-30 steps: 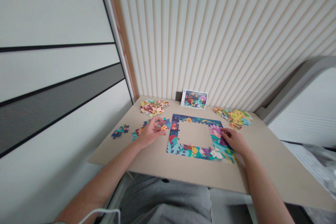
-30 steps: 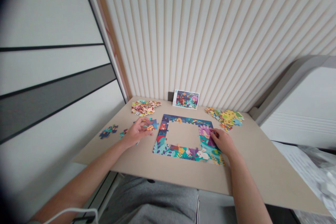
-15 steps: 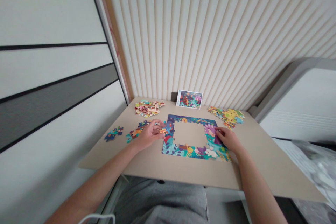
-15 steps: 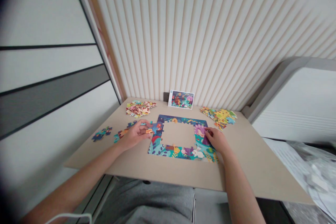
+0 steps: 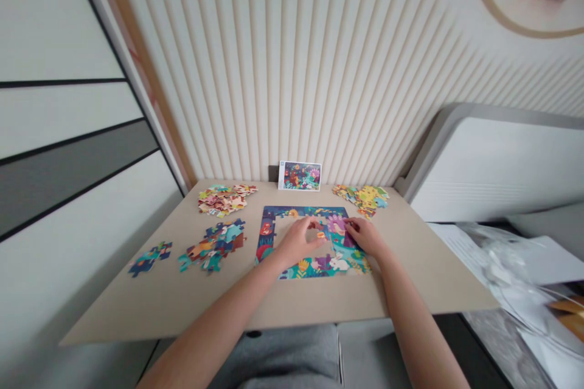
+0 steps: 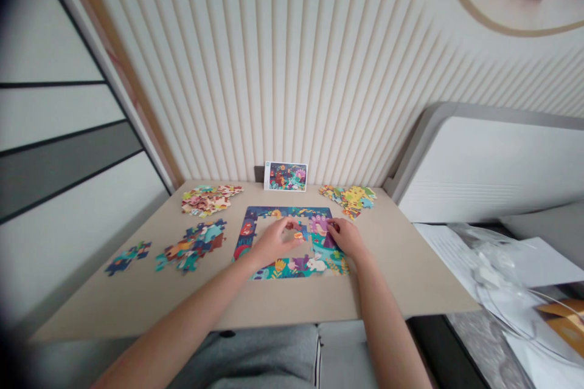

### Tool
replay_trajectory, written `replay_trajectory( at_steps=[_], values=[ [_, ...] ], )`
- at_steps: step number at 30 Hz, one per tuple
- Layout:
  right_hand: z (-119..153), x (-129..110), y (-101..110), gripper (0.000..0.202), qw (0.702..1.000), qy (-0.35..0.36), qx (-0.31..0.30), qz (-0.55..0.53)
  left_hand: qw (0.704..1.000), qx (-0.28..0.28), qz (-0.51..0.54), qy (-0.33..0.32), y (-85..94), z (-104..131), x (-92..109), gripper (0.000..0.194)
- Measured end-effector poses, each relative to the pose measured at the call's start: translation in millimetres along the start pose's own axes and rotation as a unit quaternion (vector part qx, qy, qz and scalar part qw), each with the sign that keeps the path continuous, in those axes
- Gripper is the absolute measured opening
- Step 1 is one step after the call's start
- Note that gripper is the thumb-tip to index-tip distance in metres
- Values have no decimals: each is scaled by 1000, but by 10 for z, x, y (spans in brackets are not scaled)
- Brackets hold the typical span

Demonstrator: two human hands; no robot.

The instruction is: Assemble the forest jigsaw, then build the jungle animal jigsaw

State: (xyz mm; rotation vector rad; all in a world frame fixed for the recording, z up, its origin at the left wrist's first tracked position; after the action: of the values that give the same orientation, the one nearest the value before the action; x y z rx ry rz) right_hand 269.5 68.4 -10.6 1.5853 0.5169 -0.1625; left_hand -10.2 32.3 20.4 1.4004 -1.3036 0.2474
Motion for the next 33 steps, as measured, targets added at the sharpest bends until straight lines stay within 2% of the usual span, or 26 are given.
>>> replay_trajectory(
  at_steps=[6,12,25,33],
  values=[
    [2,-18,21,37,1000,-1,-2,0,995,-42,-92,-20,-124,242,-10,34],
    [12,-21,21,36,1000,-2,2,0,984,-68,-163,-13,-187,267,-42,35],
    [0,-21,30,38,1000,-7,-5,4,983,-49,-175,9,-189,254,-33,31],
    [14,-31,39,39,1000,-3,-5,-2,982,-27,-180,41,-123,249,-46,31]
  ],
)
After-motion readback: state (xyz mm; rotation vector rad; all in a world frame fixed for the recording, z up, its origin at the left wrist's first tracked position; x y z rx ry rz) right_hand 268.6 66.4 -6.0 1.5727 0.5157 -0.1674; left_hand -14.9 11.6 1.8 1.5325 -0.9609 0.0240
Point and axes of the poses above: each hand's wrist, its own z-axis away from the middle knuckle, its own y-axis out of the back of the hand, x = y × z, the point moved 2 cm from there along -z, towards the middle knuckle, and after that the axes turned 7 degrees about -x, right-handed, at the moved point
